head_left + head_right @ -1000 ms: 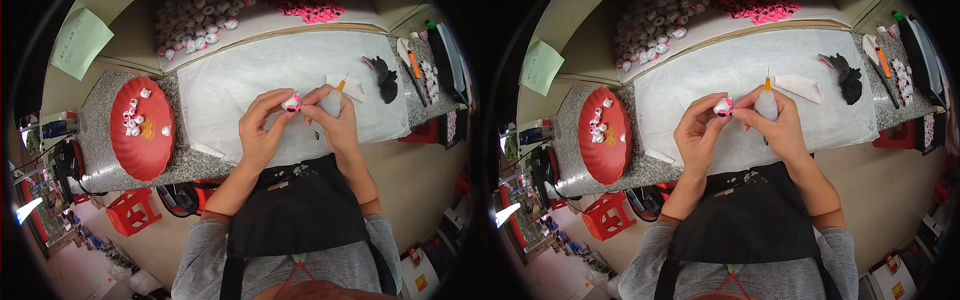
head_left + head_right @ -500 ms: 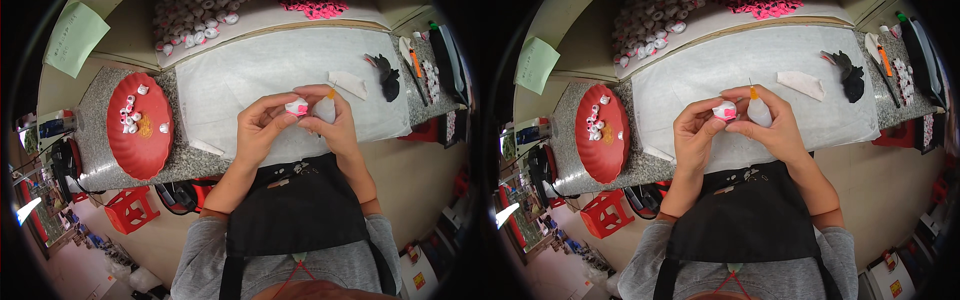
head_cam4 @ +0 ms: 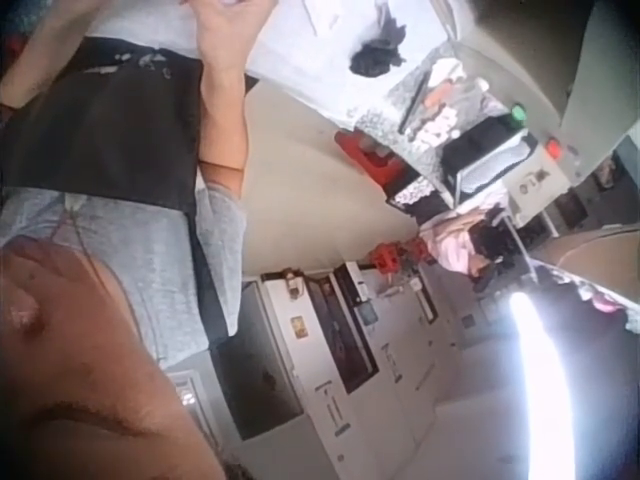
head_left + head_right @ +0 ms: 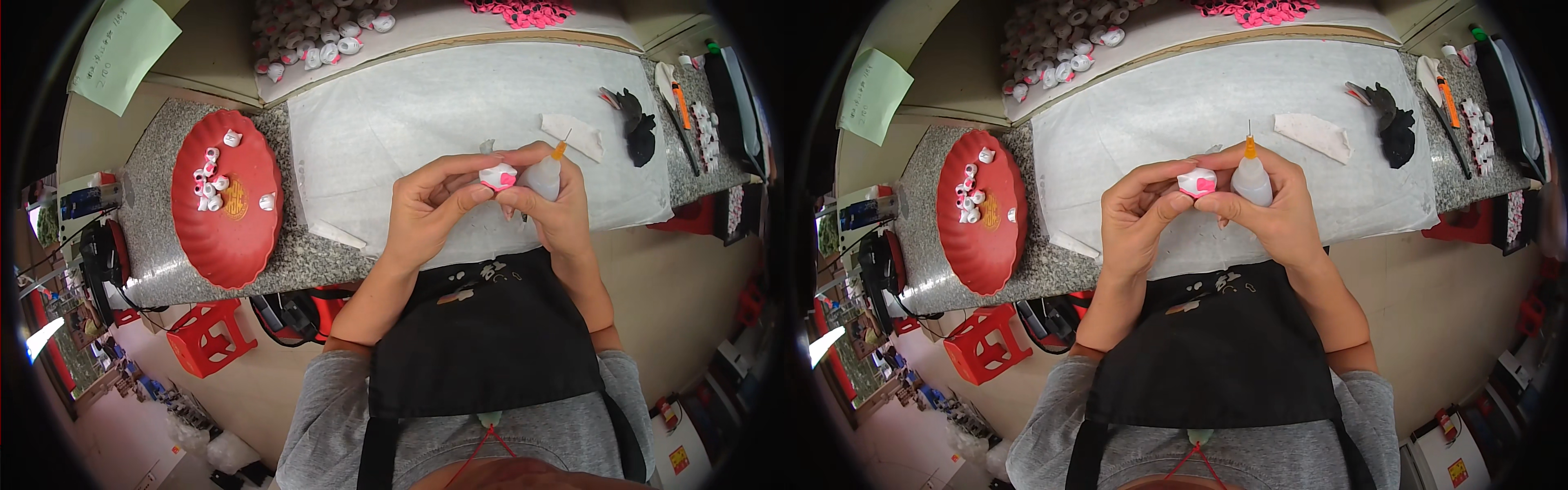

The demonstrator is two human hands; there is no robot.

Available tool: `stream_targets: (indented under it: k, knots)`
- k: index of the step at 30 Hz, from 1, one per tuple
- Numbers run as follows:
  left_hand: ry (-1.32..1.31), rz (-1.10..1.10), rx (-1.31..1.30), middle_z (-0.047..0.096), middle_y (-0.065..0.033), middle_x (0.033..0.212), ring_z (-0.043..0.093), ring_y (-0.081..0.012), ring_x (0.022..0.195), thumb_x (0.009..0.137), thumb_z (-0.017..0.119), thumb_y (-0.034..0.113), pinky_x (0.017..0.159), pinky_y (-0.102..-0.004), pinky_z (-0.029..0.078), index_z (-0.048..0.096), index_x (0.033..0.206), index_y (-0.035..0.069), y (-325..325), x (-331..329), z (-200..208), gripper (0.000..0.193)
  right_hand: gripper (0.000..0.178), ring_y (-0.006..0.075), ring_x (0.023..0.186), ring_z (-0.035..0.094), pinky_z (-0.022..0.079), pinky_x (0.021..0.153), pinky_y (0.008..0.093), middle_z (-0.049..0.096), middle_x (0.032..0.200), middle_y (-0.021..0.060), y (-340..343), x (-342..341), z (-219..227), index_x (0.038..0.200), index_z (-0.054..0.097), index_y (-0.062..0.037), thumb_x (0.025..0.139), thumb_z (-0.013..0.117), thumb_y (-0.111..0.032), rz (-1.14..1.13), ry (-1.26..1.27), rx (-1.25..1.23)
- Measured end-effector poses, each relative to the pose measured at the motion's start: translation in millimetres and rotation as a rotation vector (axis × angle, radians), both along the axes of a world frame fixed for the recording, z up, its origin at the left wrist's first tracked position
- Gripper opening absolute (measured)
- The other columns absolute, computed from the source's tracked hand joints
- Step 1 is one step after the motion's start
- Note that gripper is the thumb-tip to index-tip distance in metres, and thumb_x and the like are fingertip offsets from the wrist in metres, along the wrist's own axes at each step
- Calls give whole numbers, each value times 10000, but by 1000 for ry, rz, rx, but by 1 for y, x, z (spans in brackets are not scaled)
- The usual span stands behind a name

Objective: Apply glue to small white cat-shaped toy faces and attach pink bow pieces at a factory workbench.

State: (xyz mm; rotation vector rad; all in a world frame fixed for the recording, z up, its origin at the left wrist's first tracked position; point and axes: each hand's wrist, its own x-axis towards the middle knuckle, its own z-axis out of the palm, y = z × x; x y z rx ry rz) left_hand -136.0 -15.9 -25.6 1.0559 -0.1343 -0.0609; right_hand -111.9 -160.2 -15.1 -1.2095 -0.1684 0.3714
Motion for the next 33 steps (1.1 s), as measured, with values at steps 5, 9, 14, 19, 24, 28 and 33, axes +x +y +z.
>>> stream_targets:
  k: [5,9,14,19,24,28,33]
  knots:
    - [-44,88,104,541,-118,956,513,-161,888,737,527,-21,780,-269,412,502,985,-49,-4,-1,-3,251,249,71,580,483,400,485,187,542,712,43,0,0,0,913,541,18,672,595,-10,1,-1,-16]
    - [-58,70,126,537,-114,965,506,-158,901,742,525,-12,794,-267,396,502,991,-36,-4,-3,-3,252,239,86,570,487,399,480,195,541,693,53,0,-2,-2,900,536,25,669,589,-7,-20,3,9]
    - [-176,26,-5,541,-119,941,518,-145,831,732,542,-9,766,-271,415,497,961,-39,-3,1,-7,235,210,108,558,493,401,476,208,541,683,73,-1,-5,-2,872,529,27,670,581,-2,5,-35,46]
    - [-117,6,-27,538,-117,916,508,-157,835,712,550,-35,736,-276,431,515,912,-42,7,-5,3,203,228,137,542,503,405,479,234,538,777,124,8,-5,-5,863,496,32,653,572,-12,38,-44,13]
    - [-212,536,432,452,-66,913,464,-141,852,630,585,-67,733,-248,391,557,812,3,62,-14,10,197,399,91,555,434,363,471,186,516,761,75,24,4,7,1017,457,14,633,563,0,121,-114,-64]
    - [-231,1120,1084,462,-89,994,463,-187,884,629,604,-6,761,-294,370,556,858,33,105,-1,40,237,466,87,556,388,334,455,181,441,849,86,15,7,-1,1069,372,-11,626,510,35,-10,-161,-119]
    - [-656,674,1415,566,-86,814,503,-254,808,643,598,54,739,-325,367,571,850,74,78,100,26,209,370,113,592,410,343,426,195,387,930,104,-1,2,-3,995,328,-15,648,455,0,-4,-81,63]
